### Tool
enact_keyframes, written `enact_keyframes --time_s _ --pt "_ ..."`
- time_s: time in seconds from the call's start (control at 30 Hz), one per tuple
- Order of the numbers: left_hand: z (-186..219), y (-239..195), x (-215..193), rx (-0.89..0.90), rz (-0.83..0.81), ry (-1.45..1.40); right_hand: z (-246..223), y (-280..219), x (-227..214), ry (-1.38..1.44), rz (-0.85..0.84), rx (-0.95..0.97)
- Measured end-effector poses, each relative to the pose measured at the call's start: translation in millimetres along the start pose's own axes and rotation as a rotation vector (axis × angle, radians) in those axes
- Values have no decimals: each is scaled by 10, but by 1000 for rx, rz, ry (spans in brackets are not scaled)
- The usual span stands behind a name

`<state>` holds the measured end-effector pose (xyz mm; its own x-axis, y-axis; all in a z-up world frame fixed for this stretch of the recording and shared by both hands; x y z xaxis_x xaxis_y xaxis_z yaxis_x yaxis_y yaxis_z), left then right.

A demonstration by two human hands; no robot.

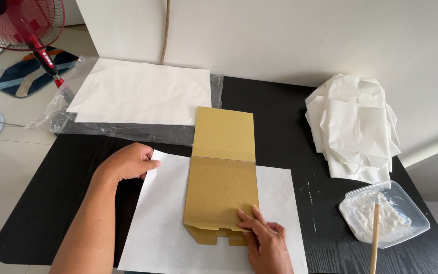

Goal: Folding material around a template and applying glue with a brush to assemble a bag.

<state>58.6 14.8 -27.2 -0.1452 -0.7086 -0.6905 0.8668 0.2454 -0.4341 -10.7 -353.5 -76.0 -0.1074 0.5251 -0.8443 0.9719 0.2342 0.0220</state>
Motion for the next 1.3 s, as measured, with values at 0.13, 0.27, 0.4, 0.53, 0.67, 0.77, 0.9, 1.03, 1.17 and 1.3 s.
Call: enact_keyframes --time_s 0.13,0.27,0.4,0.53,0.67,0.77,0.9,1.03,1.17,1.3 --pt "-8 -1 8 5 -8 6 -13 -20 9 -12 1 -7" --pt "-18 11 3 1 -11 0 26 -15 40 -7 46 -34" --pt "-40 25 11 9 -8 -19 45 -5 59 -11 13 -1" --pt "-35 36 12 9 -12 -2 74 -8 85 -25 39 -24" --pt "-25 33 15 19 -15 -24 51 -23 90 -87 79 -38" --pt "-38 47 13 10 -15 -16 87 -23 129 -78 46 -28" --pt "-36 55 21 16 -20 -19 67 -21 112 -53 14 -5" --pt "-24 21 12 9 -10 -8 18 -23 55 -35 -31 27" --pt "-27 22 9 4 -9 -8 -33 -18 16 -10 -90 63" --pt "5 -13 8 2 -9 -4 -47 -30 0 -4 -40 32"
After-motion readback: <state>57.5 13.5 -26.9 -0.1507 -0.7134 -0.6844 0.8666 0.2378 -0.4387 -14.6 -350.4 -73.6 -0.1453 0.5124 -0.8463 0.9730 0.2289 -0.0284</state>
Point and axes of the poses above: each hand's wrist, its own y-axis towards the middle knuckle, its own x-axis out of the palm, z = x × y, the point moved 7 cm from there along y, towards the middle knuckle, and after that the axes turned 6 degrees about -y, right-handed, at the moved point
